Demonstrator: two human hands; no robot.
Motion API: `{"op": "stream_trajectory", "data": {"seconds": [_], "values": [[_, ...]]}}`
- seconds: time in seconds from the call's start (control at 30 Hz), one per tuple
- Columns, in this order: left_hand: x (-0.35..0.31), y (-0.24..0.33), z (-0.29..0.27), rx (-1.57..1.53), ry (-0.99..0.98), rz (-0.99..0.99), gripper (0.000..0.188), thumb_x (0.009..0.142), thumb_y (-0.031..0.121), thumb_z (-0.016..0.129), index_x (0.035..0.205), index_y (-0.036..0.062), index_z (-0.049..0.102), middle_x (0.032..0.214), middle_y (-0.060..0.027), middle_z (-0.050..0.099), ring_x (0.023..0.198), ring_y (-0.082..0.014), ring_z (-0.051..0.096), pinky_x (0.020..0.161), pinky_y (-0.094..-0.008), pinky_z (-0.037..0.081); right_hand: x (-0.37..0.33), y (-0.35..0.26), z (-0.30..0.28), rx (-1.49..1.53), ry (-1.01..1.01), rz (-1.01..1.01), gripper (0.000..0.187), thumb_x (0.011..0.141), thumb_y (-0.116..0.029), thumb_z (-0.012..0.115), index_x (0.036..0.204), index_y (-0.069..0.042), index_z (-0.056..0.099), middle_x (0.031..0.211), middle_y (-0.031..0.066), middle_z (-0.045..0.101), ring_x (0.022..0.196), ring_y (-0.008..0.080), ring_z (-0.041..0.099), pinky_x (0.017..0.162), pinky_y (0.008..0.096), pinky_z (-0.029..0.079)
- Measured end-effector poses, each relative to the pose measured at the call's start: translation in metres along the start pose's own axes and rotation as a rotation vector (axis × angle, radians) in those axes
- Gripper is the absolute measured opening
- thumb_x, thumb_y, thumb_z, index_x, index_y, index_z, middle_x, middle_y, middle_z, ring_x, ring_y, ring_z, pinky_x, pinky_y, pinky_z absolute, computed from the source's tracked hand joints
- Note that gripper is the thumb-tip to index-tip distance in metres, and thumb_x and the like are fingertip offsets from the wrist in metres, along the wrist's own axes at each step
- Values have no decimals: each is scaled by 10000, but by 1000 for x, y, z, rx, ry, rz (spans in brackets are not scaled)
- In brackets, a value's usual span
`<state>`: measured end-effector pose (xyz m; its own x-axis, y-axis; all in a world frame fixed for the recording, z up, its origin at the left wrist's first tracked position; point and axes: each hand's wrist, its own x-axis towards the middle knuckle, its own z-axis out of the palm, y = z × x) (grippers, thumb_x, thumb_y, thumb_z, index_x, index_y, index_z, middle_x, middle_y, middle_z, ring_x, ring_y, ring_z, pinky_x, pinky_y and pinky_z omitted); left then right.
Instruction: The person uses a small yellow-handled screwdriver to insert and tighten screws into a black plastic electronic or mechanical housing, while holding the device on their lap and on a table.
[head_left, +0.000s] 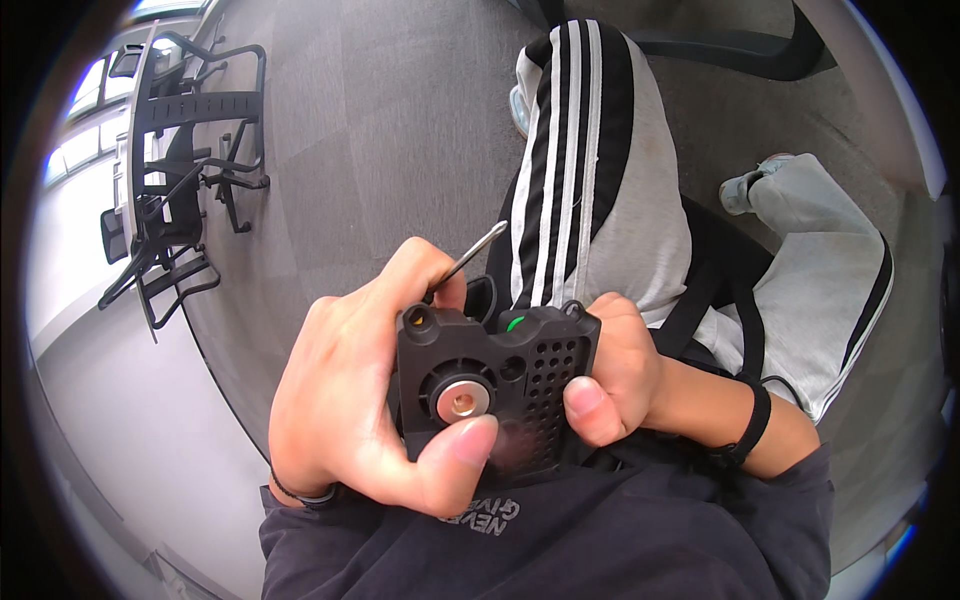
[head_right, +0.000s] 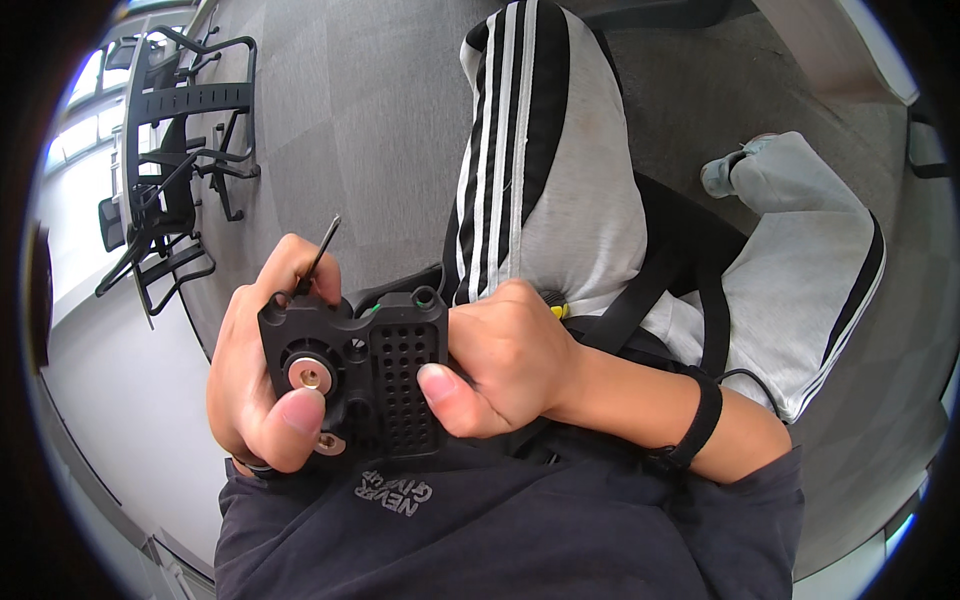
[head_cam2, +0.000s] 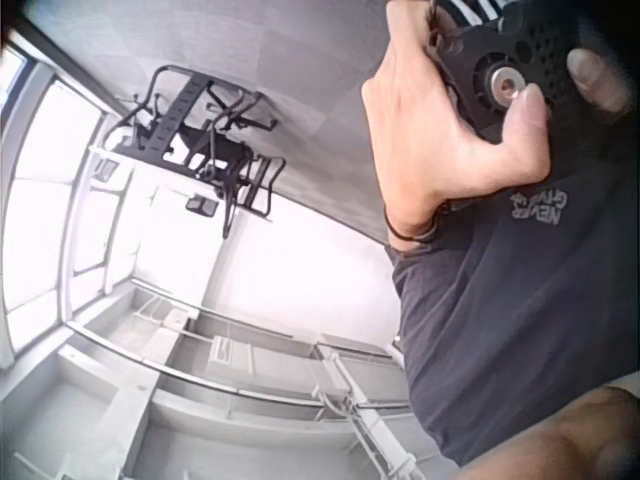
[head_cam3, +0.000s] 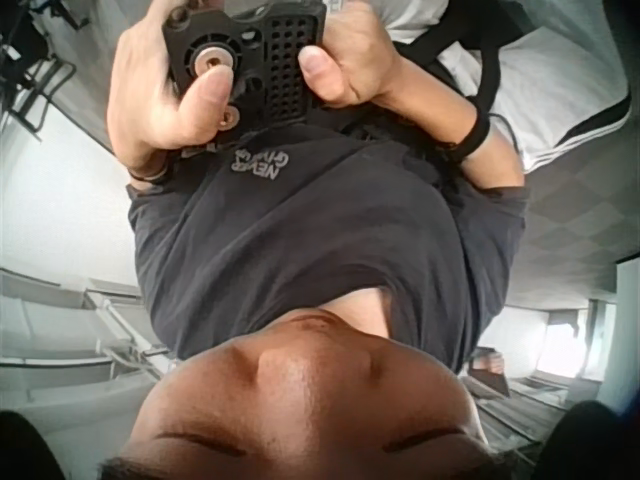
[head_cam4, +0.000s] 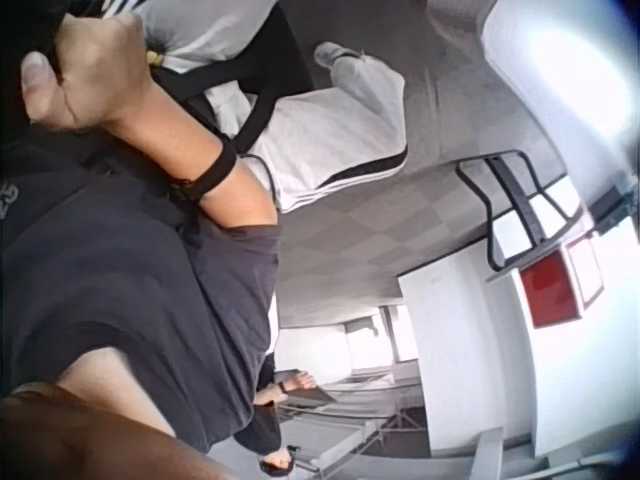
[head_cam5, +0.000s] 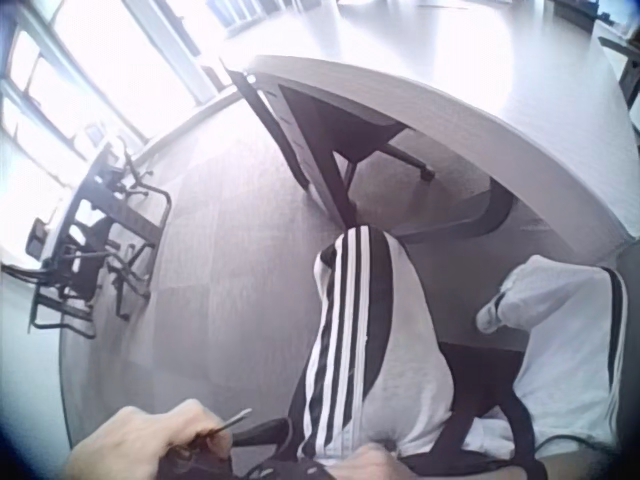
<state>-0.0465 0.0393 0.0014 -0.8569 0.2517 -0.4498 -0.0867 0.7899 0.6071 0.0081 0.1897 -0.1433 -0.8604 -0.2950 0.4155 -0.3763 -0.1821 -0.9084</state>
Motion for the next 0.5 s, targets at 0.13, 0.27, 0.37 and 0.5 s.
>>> {"op": "stream_trajectory", "data": {"seconds": [0.13, 0.27, 0.37, 0.5], "values": [[-5, 2, -2, 18, -50, -43, 764, 553, 711, 523, 768, -16, 430, 597, -34, 367, 525, -124, 358, 484, -268, 259, -1, -3, 2, 16, 11, -10, 279, 742, -282, 609, 695, -15, 542, 455, 62, 424, 334, 227, 427, 342, 323, 358], [-7, -1, -2, 31, 58, -58, 772, 562, 723, 518, 772, -15, 432, 612, -24, 364, 539, -116, 362, 489, -260, 258, 15, -7, -4, 43, -17, -1, 514, 728, -412, 686, 970, 30, 580, 486, 31, 463, 364, 197, 483, 360, 303, 374], [-11, -2, -7, 63, 80, -64, 781, 559, 735, 520, 774, -11, 432, 627, -21, 367, 539, -113, 362, 489, -258, 259, 13, -9, -2, 17, -91, 17, 570, 736, -395, 686, 1069, 44, 537, 486, 20, 471, 374, 186, 502, 368, 296, 380], [-7, -6, -21, 29, 37, -2, 571, 499, 436, 653, 816, -4, 474, 597, -71, 439, 481, -178, 454, 490, -259, 383, 23, -21, -2, 106, -86, 265, 670, 745, -385, 685, 1188, 58, 446, 495, 21, 507, 386, 177, 521, 376, 290, 379]]}}
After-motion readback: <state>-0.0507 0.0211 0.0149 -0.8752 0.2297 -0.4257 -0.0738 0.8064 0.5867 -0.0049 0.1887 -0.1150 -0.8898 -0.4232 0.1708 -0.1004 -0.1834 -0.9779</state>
